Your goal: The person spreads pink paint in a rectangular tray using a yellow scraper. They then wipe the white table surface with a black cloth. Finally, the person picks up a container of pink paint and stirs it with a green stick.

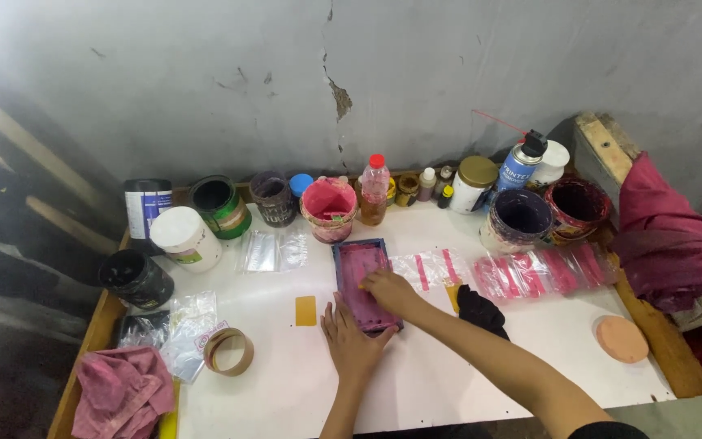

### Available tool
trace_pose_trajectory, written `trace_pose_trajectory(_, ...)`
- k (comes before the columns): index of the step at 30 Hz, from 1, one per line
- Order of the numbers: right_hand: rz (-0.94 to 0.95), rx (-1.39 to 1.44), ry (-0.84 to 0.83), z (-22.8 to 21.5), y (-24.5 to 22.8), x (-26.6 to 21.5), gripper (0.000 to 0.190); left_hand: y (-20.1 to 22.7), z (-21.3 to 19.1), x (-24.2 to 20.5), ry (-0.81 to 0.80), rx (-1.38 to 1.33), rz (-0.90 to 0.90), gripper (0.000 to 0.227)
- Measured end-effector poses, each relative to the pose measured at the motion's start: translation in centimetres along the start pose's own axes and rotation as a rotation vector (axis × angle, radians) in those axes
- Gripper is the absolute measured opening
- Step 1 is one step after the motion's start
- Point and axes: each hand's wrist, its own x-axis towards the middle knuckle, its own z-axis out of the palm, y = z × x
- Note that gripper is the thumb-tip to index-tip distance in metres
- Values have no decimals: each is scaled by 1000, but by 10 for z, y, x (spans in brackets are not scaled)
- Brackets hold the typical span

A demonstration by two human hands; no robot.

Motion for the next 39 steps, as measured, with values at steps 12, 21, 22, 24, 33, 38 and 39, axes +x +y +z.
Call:
trace_pose_trajectory(12, -322, -23, -181, -29, -18, -42, 42, 1, -2, -1, 70, -22, 38, 152)
trace_pose_trajectory(21, 200, 62, -159, -94, -1, 44, 32, 9, -14, 2, -65, -54, -61, 151)
trace_pose_trajectory(22, 201, 64, -156, -86, 3, 45, 32, 9, -14, 2, -65, -52, -59, 151)
trace_pose_trajectory(24, 169, 76, -113, -69, 11, 47, 33, 7, -12, 1, -53, -59, -48, 149)
trace_pose_trajectory(33, -111, -231, 155, 0, 1, -11, 27, 1, -4, 1, 75, -25, 29, 148)
trace_pose_trajectory(38, -57, -270, 154, -2, -41, -48, 34, -3, 5, 0, 61, -20, 28, 149)
trace_pose_trajectory(39, -55, -311, 176, 0, -46, -54, 36, -4, 6, 0, 45, -35, 11, 148)
